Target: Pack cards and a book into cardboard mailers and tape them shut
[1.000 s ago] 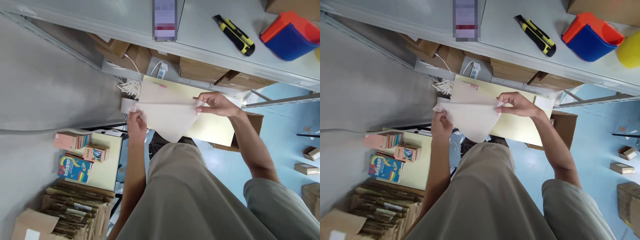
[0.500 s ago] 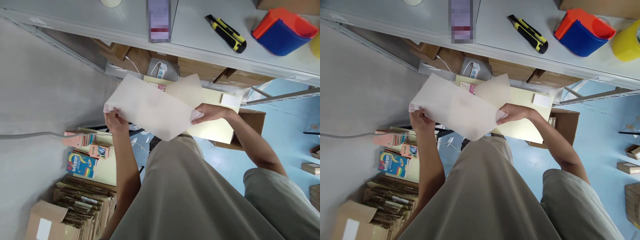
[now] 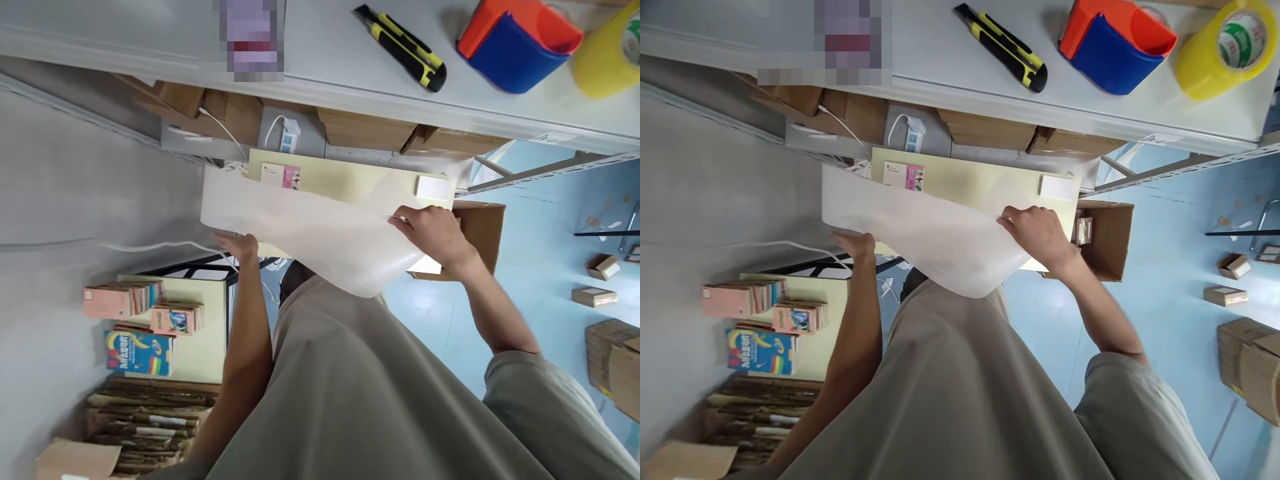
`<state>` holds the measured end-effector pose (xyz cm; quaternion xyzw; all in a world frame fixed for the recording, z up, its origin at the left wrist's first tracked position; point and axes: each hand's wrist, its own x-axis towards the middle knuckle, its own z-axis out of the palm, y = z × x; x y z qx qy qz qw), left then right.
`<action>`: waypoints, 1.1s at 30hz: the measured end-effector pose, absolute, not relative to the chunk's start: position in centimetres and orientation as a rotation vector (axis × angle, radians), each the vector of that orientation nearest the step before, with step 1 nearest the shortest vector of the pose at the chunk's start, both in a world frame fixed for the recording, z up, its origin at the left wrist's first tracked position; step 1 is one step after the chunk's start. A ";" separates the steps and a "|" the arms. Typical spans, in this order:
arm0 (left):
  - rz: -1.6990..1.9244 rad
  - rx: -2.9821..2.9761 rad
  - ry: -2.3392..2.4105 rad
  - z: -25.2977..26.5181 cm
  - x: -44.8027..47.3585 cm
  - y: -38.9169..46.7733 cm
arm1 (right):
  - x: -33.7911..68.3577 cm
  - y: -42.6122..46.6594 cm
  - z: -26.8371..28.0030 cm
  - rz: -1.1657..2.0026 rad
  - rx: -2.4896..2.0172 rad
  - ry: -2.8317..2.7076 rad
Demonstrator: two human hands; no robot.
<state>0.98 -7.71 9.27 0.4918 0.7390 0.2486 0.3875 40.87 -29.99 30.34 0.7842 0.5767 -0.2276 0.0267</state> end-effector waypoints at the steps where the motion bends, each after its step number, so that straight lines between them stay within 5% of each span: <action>1: 0.588 1.294 1.953 9.2 1.5 -7.9 | 40.4 -29.2 29.5 -0.685 2.361 1.773; 9: 0.160 1.910 1.308 6.9 9.7 -8.4 | 37.7 -22.6 22.2 -0.828 2.185 1.666; 15: -0.167 1.942 1.457 3.2 10.2 -8.3 | 39.0 -20.4 18.3 -0.939 2.346 1.518; 25: -0.193 1.961 1.595 1.4 5.0 -7.0 | 46.8 -31.9 18.4 -1.698 2.228 1.134; 33: -0.199 2.096 1.214 2.3 5.4 -5.3 | 46.7 -30.9 14.9 -0.932 2.487 1.124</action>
